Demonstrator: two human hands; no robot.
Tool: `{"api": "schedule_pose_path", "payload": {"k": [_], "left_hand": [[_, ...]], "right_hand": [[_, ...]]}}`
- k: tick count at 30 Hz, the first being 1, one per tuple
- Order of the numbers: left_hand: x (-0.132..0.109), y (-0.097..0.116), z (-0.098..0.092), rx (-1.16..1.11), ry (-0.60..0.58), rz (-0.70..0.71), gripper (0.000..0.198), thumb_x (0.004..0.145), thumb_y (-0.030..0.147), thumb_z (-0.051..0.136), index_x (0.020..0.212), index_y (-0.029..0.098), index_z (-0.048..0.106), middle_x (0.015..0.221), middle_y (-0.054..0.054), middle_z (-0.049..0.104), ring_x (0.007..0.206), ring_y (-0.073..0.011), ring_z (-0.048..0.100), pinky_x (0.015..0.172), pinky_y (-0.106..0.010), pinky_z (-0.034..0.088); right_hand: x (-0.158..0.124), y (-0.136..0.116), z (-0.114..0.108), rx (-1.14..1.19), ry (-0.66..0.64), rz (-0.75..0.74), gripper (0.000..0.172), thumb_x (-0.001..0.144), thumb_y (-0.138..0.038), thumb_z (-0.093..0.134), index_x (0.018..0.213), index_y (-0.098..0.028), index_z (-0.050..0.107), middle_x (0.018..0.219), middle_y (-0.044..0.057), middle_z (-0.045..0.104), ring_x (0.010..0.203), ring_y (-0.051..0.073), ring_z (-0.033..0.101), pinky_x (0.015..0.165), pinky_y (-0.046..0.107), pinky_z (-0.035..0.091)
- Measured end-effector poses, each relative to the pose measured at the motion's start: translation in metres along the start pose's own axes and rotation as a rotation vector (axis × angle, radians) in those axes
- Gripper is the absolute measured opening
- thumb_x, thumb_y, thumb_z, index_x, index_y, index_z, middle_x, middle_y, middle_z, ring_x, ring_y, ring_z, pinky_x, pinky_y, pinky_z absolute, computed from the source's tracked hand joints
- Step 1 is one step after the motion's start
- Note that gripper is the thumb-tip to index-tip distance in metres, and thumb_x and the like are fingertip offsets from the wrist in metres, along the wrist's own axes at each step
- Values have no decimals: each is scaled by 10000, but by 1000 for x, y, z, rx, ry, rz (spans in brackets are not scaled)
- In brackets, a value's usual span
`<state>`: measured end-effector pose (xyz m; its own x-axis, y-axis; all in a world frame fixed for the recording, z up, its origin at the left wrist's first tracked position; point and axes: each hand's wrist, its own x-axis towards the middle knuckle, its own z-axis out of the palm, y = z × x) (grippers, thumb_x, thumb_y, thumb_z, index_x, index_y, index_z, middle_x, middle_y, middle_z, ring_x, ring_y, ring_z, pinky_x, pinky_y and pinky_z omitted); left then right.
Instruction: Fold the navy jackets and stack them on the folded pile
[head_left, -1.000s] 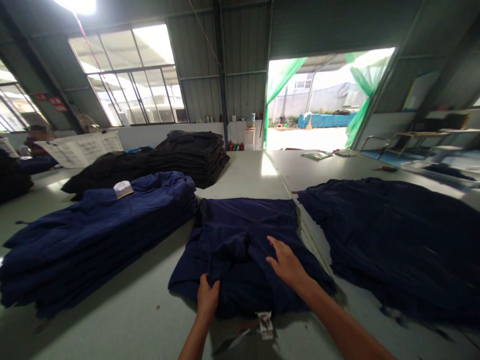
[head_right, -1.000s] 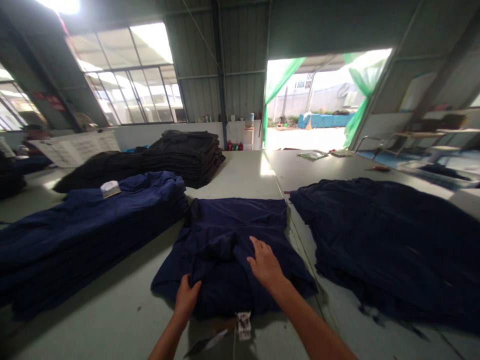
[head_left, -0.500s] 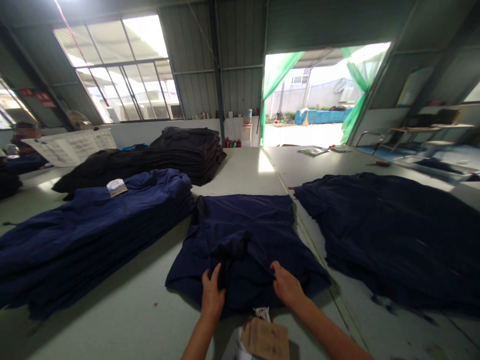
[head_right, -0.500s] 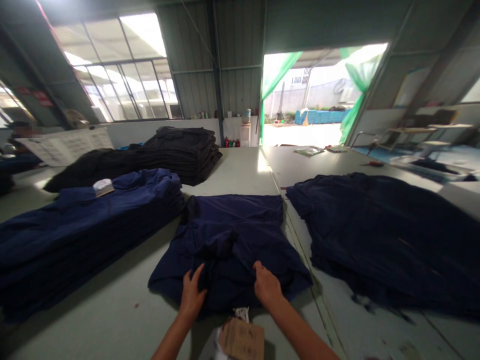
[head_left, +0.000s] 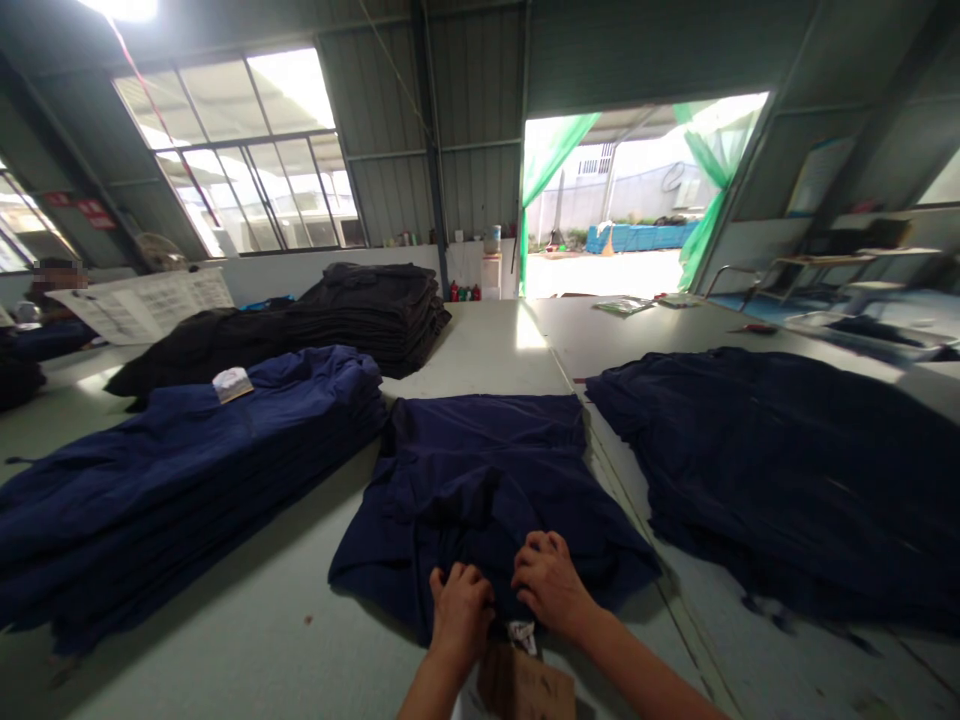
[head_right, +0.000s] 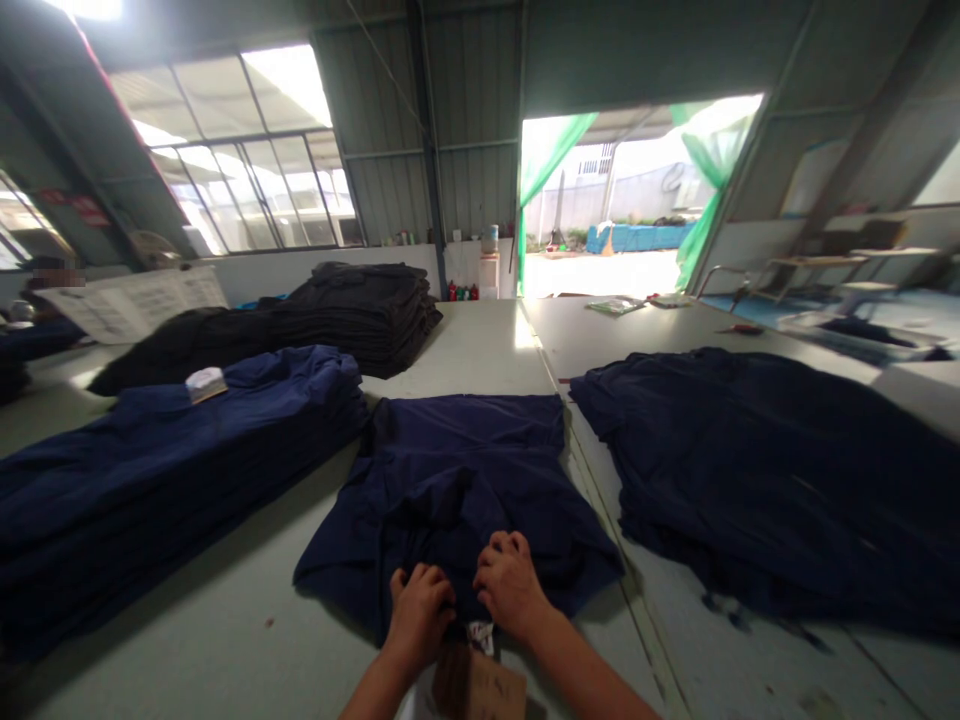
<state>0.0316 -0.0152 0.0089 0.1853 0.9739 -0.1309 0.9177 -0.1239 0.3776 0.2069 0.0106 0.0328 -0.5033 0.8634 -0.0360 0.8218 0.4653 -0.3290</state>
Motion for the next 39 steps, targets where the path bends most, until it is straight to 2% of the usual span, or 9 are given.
{"api": "schedule_pose_path", "payload": {"k": [5,9,13,18,25,30,35,37,39], "left_hand": [[12,2,-6,-69,104,-59,216,792,162,403,803,258,596,805,24,646,894,-143,534,917,-406,179],[18,1,-7,-88,114,-61,220,801,174,385,823,254,589,772,20,643,839,-132,550,890,-368,191],[20,-3,-3,-120,114,-83,199,796,196,392,831,257,578,802,30,649,856,-130,545,882,-348,190],[22,-6,-2,-142,122,-70,224,786,181,366,837,256,571,817,34,644,869,-132,542,879,-345,193],[12,0,-7,-102,37,15,192,734,227,440,894,264,538,917,28,628,956,-168,500,885,-374,225],[7,-9,-2,103,24,-25,382,660,59,411,969,248,534,1042,-25,585,1039,-214,469,931,-462,209],[-2,-33,2,190,-67,-146,514,573,75,495,1066,222,518,1146,-81,526,1120,-278,408,941,-494,223],[-8,-39,-3,188,-51,-151,503,562,68,488,1033,240,531,1132,-63,528,1114,-270,411,946,-512,206],[-13,-41,-9,124,-22,-129,462,556,68,479,967,269,546,1089,-23,540,1083,-240,430,938,-486,224]], "right_hand": [[8,-2,0,-22,-55,-9,216,712,-385,592,901,-306,660,930,-9,675,1063,205,418,940,411,165],[17,-3,-2,-53,-50,20,162,738,-311,558,850,-287,673,879,11,685,1017,199,449,907,407,206],[23,-5,-4,-75,-56,51,172,754,-255,512,823,-258,670,875,43,673,979,190,471,867,396,242],[24,-6,-1,-79,-90,20,195,718,-315,554,883,-272,650,904,32,662,1001,205,454,873,408,227],[25,-11,5,-124,-85,4,214,659,-223,555,868,-216,597,897,31,651,1031,207,435,931,419,159],[18,-14,12,-155,-18,20,234,699,-144,482,901,-218,574,969,37,618,1037,210,444,938,407,178],[0,1,19,-253,38,169,380,631,-416,621,950,-209,602,1102,107,563,1106,315,394,943,487,170],[-7,11,18,-267,90,248,435,701,-524,537,987,-204,602,1079,128,574,1076,328,421,919,496,202],[-11,22,17,-253,141,332,397,796,-474,444,1061,-208,571,1036,122,595,996,296,484,873,459,261]]}}
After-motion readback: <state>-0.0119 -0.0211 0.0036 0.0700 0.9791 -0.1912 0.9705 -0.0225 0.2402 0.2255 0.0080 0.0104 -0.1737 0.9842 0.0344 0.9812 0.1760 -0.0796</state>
